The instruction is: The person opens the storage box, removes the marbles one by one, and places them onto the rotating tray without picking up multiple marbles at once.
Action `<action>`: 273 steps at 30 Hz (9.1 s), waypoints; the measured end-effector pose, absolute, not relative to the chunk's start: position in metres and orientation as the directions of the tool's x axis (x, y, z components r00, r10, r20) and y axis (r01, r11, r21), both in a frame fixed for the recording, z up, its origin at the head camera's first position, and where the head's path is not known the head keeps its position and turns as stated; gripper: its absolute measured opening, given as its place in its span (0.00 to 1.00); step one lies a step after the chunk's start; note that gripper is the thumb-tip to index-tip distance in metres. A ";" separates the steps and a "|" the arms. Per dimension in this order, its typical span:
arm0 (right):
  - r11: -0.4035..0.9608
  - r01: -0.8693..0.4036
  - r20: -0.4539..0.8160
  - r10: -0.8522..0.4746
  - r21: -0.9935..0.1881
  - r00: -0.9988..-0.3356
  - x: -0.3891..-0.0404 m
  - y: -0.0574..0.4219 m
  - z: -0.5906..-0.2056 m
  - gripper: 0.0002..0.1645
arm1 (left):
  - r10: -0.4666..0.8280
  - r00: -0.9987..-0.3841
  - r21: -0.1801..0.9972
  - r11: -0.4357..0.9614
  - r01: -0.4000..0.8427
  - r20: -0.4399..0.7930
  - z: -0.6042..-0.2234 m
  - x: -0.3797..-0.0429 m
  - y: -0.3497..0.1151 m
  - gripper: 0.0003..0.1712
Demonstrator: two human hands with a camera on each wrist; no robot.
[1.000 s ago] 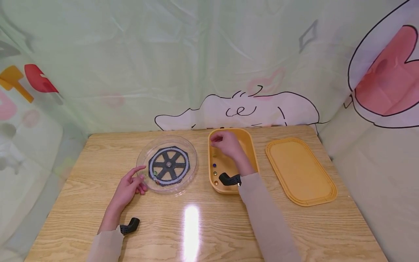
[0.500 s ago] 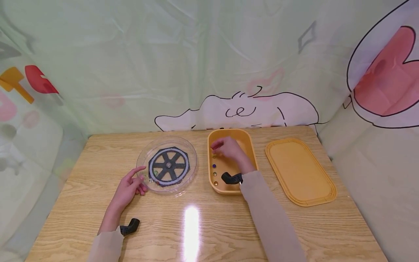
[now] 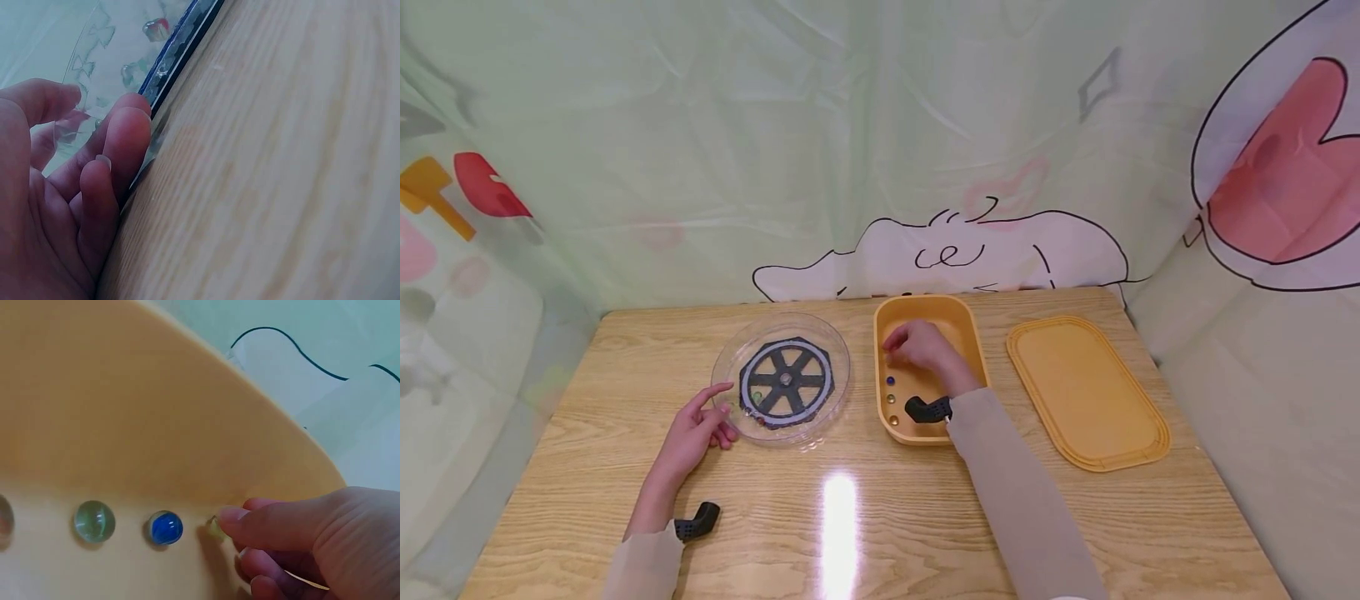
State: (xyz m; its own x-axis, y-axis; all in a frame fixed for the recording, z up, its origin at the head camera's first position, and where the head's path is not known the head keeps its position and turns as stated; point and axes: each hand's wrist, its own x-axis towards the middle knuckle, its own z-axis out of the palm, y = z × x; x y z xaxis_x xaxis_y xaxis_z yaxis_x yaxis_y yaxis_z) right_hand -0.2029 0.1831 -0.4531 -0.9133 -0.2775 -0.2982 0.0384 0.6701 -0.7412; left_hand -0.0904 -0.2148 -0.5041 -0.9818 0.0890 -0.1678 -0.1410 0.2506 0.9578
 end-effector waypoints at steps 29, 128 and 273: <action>0.727 -0.028 -0.277 -0.296 -0.686 -0.914 -0.202 0.179 -0.445 0.08 | 0.090 -0.983 0.960 0.245 -0.135 -0.161 -0.505 -0.090 -0.215 0.21; 0.580 -0.168 -0.091 -0.390 -0.797 -0.916 -0.150 0.065 -0.426 0.09 | 0.085 -0.982 0.968 0.202 -0.149 -0.170 -0.506 -0.090 -0.214 0.22; 0.571 -0.245 -0.018 -0.415 -0.784 -0.909 -0.147 0.108 -0.412 0.08 | 0.075 -0.987 0.965 0.233 -0.119 -0.140 -0.509 -0.089 -0.214 0.21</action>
